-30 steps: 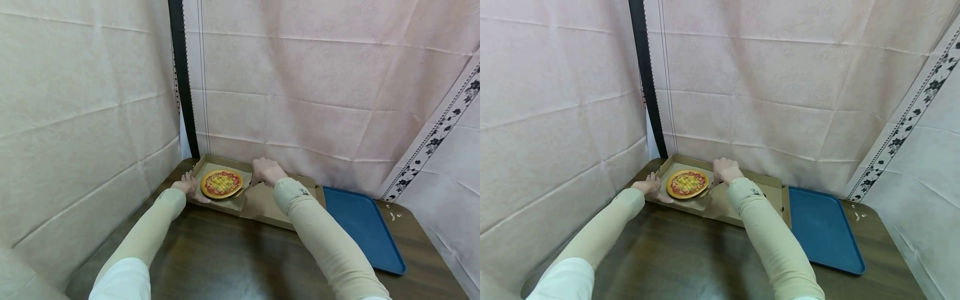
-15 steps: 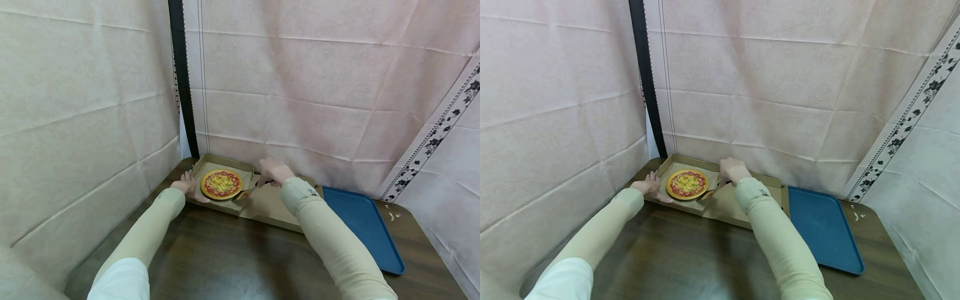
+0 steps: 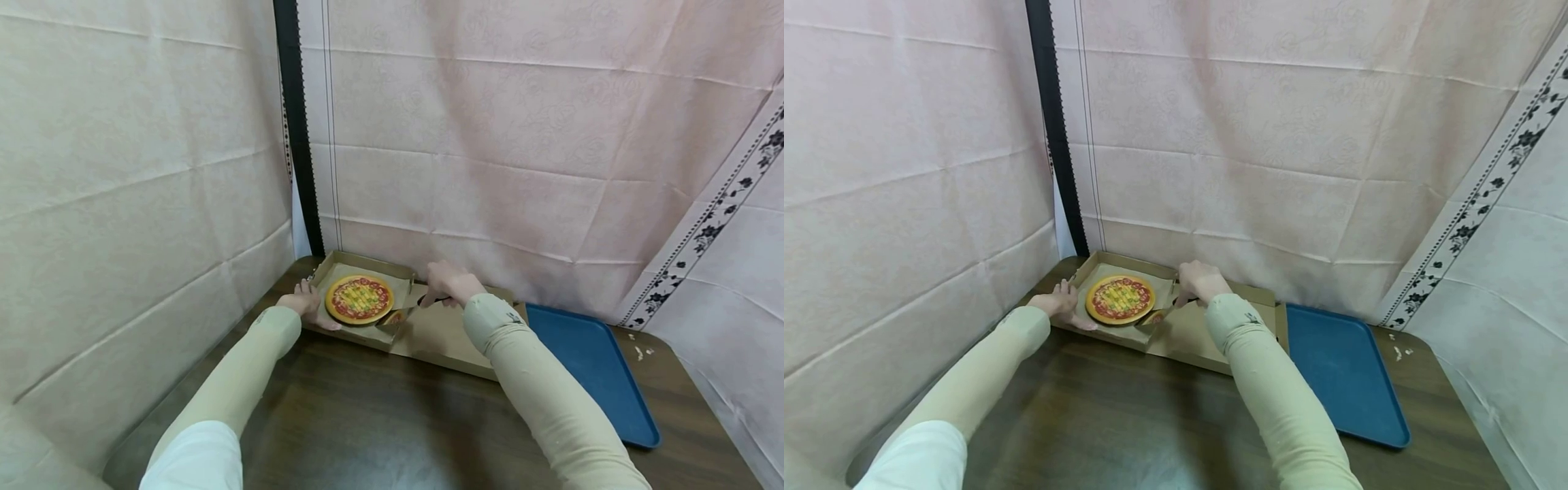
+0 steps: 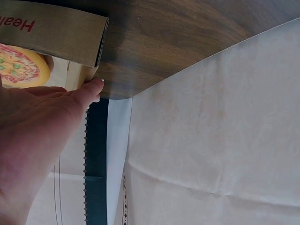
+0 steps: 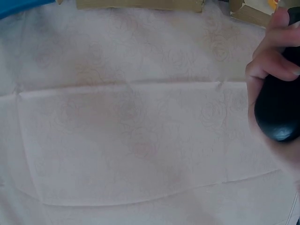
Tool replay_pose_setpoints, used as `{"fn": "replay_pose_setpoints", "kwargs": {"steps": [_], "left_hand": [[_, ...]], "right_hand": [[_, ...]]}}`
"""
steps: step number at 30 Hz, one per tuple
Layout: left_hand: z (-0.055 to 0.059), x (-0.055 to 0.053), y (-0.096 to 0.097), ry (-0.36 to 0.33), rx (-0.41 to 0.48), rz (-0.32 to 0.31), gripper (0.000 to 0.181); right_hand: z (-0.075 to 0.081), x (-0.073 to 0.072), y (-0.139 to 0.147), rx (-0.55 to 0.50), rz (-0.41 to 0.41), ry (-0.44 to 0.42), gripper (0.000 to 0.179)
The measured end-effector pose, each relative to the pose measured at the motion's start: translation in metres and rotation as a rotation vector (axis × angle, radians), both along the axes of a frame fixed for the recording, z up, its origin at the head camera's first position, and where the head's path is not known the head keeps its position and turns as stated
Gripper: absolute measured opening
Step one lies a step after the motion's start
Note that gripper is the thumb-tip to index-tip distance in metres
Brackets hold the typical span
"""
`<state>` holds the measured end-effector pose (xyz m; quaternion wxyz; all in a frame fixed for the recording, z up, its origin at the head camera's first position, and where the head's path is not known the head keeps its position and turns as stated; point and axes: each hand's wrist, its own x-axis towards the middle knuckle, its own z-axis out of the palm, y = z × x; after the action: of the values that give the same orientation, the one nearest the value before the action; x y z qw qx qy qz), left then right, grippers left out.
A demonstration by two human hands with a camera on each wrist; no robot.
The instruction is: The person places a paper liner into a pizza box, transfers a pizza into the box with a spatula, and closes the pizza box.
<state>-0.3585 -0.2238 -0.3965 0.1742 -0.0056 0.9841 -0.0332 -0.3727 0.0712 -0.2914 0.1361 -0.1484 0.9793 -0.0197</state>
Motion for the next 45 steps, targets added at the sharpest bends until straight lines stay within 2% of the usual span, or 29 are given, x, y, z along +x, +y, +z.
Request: {"fn": "replay_pose_setpoints", "kwargs": {"steps": [10, 14, 18, 25, 30, 35, 38, 45], "left_hand": [[0.006, 0.0, -0.002, -0.003, 0.008, -0.017, 0.103], [0.004, 0.003, -0.003, 0.015, 0.024, -0.004, 0.112], [0.003, 0.005, -0.002, 0.024, -0.003, -0.007, 0.116], [0.004, 0.006, 0.001, 0.02, 0.009, -0.011, 0.112], [0.003, 0.005, 0.0, 0.02, 0.006, -0.011, 0.117], [0.003, 0.004, 0.0, 0.023, -0.006, -0.019, 0.119], [0.002, 0.003, 0.0, 0.026, -0.005, -0.017, 0.118], [-0.001, 0.003, 0.0, 0.012, 0.074, 0.014, 0.119]], "right_hand": [[-0.004, -0.003, 0.002, -0.025, 0.009, -0.003, 0.035], [-0.009, -0.003, 0.007, -0.052, 0.06, -0.006, 0.038], [-0.014, -0.003, 0.017, -0.07, 0.113, 0.007, 0.043], [-0.021, -0.001, 0.046, -0.1, 0.114, 0.025, 0.039], [-0.035, -0.001, 0.069, -0.135, 0.137, 0.093, 0.045], [-0.054, 0.001, 0.092, -0.192, 0.145, 0.187, 0.031], [-0.065, 0.004, 0.104, -0.255, 0.13, 0.218, 0.032], [-0.093, 0.014, 0.13, -0.405, 0.12, 0.326, 0.025]]}}
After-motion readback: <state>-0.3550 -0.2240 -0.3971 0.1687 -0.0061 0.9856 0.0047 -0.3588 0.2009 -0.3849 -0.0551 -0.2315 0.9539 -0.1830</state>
